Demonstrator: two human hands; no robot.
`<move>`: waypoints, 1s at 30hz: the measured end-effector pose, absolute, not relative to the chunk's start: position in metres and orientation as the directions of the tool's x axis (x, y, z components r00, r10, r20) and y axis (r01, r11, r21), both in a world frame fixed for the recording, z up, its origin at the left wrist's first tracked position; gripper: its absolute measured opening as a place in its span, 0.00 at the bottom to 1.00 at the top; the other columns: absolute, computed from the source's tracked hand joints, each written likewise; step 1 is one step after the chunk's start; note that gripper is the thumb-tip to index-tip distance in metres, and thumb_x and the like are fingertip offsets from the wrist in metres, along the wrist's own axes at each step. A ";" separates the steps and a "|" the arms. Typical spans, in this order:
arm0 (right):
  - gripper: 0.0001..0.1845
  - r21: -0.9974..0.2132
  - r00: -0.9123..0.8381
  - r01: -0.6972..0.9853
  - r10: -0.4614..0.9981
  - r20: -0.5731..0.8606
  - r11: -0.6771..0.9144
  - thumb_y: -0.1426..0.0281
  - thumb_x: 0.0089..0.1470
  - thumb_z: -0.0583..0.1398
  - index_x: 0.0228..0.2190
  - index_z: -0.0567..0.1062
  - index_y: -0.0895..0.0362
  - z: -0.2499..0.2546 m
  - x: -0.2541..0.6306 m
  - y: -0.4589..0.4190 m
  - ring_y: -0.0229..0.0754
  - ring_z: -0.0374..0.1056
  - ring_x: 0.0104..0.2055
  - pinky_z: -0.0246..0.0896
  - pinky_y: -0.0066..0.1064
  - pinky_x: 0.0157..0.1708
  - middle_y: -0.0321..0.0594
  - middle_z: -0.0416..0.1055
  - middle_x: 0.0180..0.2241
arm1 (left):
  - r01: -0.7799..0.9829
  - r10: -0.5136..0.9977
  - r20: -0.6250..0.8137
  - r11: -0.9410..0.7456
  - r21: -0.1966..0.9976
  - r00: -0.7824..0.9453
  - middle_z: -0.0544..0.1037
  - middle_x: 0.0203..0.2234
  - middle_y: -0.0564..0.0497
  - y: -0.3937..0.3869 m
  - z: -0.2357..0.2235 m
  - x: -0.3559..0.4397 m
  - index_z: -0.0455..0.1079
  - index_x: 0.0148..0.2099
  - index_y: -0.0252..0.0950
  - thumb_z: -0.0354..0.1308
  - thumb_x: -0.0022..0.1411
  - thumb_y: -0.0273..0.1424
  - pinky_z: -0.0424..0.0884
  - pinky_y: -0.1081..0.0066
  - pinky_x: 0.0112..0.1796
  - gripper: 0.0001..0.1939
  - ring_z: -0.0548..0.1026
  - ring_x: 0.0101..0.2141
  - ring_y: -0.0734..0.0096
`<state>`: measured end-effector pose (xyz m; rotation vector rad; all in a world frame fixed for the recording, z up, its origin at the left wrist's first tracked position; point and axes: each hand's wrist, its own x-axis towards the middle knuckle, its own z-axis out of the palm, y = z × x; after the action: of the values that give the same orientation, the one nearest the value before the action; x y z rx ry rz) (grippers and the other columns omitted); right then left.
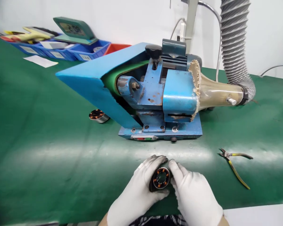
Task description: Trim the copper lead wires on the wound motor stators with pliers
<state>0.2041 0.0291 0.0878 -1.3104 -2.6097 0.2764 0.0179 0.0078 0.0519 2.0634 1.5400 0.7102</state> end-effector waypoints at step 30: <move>0.23 -0.506 -0.494 0.790 0.848 -0.190 0.347 0.77 0.49 0.49 0.46 0.72 0.62 0.058 0.205 0.024 0.47 0.69 0.23 0.61 0.36 0.27 0.47 0.75 0.23 | 0.778 0.954 0.038 -0.266 0.569 0.298 0.66 0.50 0.38 0.009 0.067 0.038 0.47 0.61 0.37 0.54 0.58 0.26 0.69 0.55 0.43 0.31 0.69 0.46 0.54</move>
<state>0.2051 0.0235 0.0585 -1.5203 -2.4899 0.8407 0.0379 0.0087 0.0672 2.1247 1.5431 0.5263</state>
